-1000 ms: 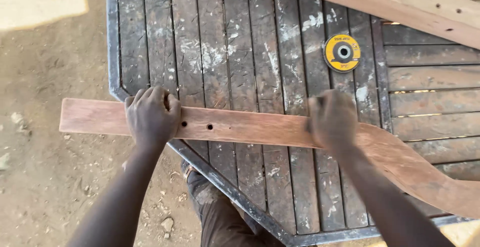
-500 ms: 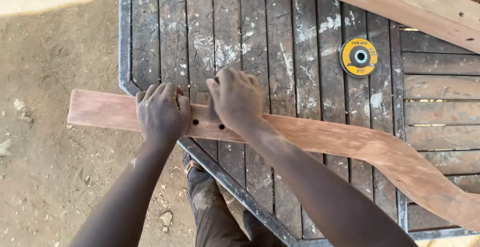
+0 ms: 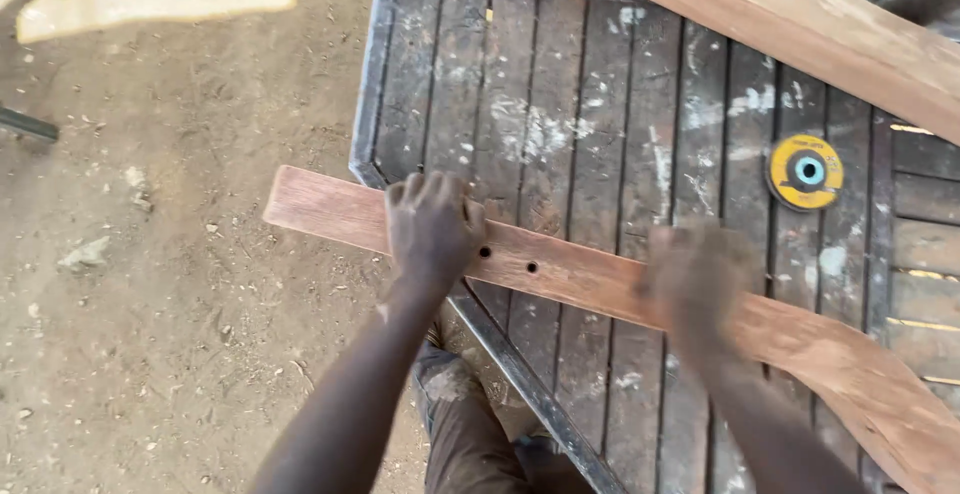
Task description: Sanding curved and straight wooden beams by hand using sandpaper on a metal workbench
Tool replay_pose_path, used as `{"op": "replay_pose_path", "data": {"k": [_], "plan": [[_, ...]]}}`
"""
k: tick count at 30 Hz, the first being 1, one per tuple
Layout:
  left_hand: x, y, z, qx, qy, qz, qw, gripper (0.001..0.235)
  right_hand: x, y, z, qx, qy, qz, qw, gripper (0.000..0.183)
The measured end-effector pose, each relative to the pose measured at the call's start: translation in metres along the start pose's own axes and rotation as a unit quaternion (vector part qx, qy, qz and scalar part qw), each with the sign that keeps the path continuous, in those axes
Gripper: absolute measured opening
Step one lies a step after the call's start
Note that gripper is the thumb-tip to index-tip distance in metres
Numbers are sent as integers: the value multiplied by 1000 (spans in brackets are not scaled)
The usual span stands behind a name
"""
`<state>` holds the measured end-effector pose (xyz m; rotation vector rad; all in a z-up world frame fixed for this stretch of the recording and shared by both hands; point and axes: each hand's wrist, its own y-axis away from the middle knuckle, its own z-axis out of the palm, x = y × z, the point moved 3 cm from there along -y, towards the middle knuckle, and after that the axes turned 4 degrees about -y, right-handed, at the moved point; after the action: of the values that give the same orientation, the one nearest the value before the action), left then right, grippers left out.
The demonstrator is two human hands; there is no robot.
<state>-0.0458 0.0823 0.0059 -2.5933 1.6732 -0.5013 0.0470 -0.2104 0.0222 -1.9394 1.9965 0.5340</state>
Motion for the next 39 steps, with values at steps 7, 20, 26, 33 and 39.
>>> {"op": "replay_pose_path", "data": {"k": [7, 20, 26, 33, 39], "plan": [[-27, -4, -6, 164, 9, 19, 986, 16, -125, 37, 118, 26, 69, -347, 935, 36], [-216, -27, 3, -203, 585, -341, 707, 95, 30, 35, 168, -11, 168, -171, 971, 39], [-203, -37, -47, -169, 745, -476, 436, 93, -248, 78, 562, -240, 107, -142, 954, 54], [-192, -34, -49, -185, 684, -448, 544, 77, -348, 98, 211, 89, -1, -442, 892, 46], [-208, -25, -1, -233, 6, -232, 944, 53, -237, 67, 136, 37, 40, -349, 936, 39]]}}
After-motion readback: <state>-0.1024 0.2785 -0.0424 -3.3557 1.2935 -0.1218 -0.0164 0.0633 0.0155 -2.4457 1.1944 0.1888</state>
